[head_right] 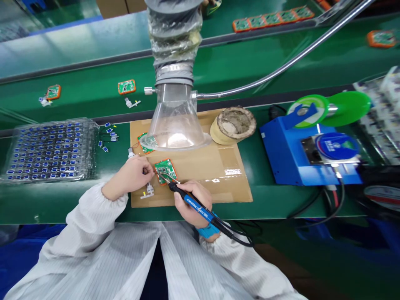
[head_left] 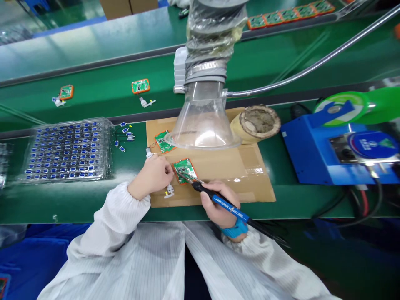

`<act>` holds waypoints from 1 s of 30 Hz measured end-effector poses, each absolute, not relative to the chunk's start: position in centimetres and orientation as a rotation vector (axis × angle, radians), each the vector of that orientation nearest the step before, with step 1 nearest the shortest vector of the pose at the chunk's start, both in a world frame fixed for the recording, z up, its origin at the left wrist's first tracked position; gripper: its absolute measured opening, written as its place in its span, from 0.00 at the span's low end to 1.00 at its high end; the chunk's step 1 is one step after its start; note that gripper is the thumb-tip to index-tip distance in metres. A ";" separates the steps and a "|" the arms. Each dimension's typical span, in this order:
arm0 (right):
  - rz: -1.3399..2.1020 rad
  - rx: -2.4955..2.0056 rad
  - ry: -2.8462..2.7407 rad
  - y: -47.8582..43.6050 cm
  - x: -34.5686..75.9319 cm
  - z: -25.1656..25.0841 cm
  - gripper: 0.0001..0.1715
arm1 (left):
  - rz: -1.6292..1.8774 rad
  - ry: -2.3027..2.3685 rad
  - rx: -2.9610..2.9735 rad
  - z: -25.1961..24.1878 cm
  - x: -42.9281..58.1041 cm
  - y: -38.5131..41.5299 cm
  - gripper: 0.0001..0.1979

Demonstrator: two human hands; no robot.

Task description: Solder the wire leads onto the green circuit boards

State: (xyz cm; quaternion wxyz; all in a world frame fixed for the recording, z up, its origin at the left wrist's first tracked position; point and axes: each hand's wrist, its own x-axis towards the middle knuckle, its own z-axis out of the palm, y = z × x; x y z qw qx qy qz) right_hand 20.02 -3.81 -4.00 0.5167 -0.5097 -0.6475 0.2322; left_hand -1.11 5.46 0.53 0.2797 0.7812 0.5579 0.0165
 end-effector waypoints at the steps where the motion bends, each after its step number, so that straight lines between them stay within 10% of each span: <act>1: 0.556 -1.236 -1.550 -3.8 20.0 -4.0 0.07 | 0.043 1.496 2.096 0.6 -1.1 5.5 0.11; 30: 0.607 -1.307 -1.191 -3.6 22.2 -5.5 0.07 | 0.213 1.392 2.053 1.2 -2.0 3.9 0.07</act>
